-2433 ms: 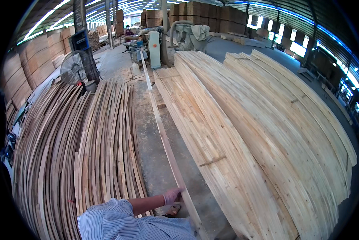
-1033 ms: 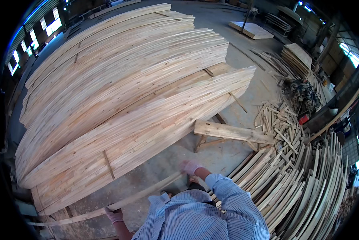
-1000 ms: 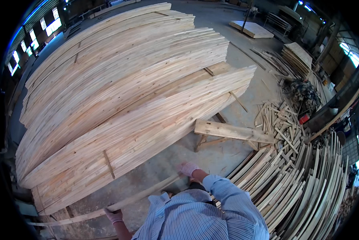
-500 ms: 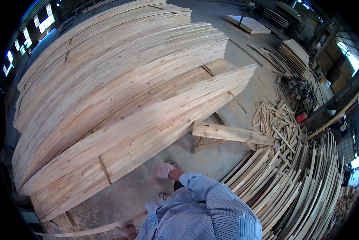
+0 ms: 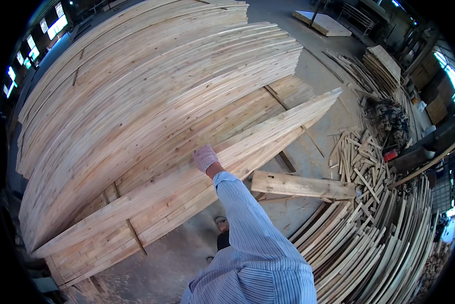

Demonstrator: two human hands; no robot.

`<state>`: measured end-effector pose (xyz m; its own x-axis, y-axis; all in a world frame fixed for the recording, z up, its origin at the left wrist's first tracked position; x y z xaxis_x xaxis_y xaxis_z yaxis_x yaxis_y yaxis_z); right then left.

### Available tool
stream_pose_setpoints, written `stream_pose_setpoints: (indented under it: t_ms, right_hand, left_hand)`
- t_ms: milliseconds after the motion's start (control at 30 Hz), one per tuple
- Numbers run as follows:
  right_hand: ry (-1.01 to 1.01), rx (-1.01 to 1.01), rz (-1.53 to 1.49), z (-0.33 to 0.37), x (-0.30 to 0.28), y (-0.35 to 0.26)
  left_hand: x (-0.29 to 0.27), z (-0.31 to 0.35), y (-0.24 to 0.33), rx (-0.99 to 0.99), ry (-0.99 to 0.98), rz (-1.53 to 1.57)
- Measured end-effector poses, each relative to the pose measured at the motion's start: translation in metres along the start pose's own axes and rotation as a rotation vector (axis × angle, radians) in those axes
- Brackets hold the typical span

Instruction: The person repeatedly picks up long, thin wooden planks from a pile on the floor and places them onto a larger stack of planks. The person handles the planks by hand, moving them one at a time.

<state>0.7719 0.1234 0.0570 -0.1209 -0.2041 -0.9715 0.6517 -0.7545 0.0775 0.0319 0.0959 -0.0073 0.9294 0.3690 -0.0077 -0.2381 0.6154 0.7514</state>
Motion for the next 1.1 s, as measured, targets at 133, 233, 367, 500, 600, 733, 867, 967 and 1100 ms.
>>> stream_pose_setpoints:
  t_ms: [133, 233, 367, 500, 600, 733, 867, 967, 1100]
  right_hand:
    - [-0.027, -0.109, 0.022, -0.02, 0.004, 0.003]
    - [-0.024, -0.174, 0.016, -0.012, -0.005, 0.009]
    - [-0.028, -0.23, -0.025, 0.021, -0.023, 0.019]
    - [-0.321, -0.219, -0.253, 0.069, -0.032, 0.032]
    - [-0.66, -0.168, -0.436, 0.113, -0.04, 0.038]
    - [-0.986, -0.041, -0.552, 0.192, -0.05, 0.044]
    - [-1.035, 0.004, -0.591, 0.242, -0.053, 0.049]
    - [-1.066, 0.03, -0.609, 0.274, -0.044, 0.046]
    - [-0.81, 0.012, -0.474, 0.318, -0.034, 0.038]
  left_hand:
    - [0.021, 0.001, 0.006, 0.01, -0.009, -0.008]
    - [0.036, -0.002, 0.011, 0.012, -0.033, -0.006]
    - [0.059, -0.012, 0.019, 0.015, -0.108, -0.002]
    - [0.094, -0.029, 0.034, 0.019, -0.221, 0.049]
    - [0.139, -0.041, 0.052, -0.02, -0.389, 0.18]
    - [0.191, -0.036, 0.068, -0.139, -0.492, 0.297]
    - [0.218, -0.009, 0.079, -0.209, -0.661, 0.442]
    - [0.211, -0.003, 0.086, -0.2, -0.684, 0.419]
    - [0.18, -0.032, 0.095, -0.143, -0.503, 0.408]
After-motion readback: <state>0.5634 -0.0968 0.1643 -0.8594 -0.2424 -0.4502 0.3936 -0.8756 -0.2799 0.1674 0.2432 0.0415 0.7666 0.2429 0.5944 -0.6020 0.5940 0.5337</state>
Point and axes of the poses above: each hand's wrist, its own z-axis away from the middle knuckle, its own x-axis out of the palm, y = z × x, the point moved 4 cm from there along -z, towards the middle knuckle, and after that the axes turned 14 degrees about x, right-handed, at the moved point
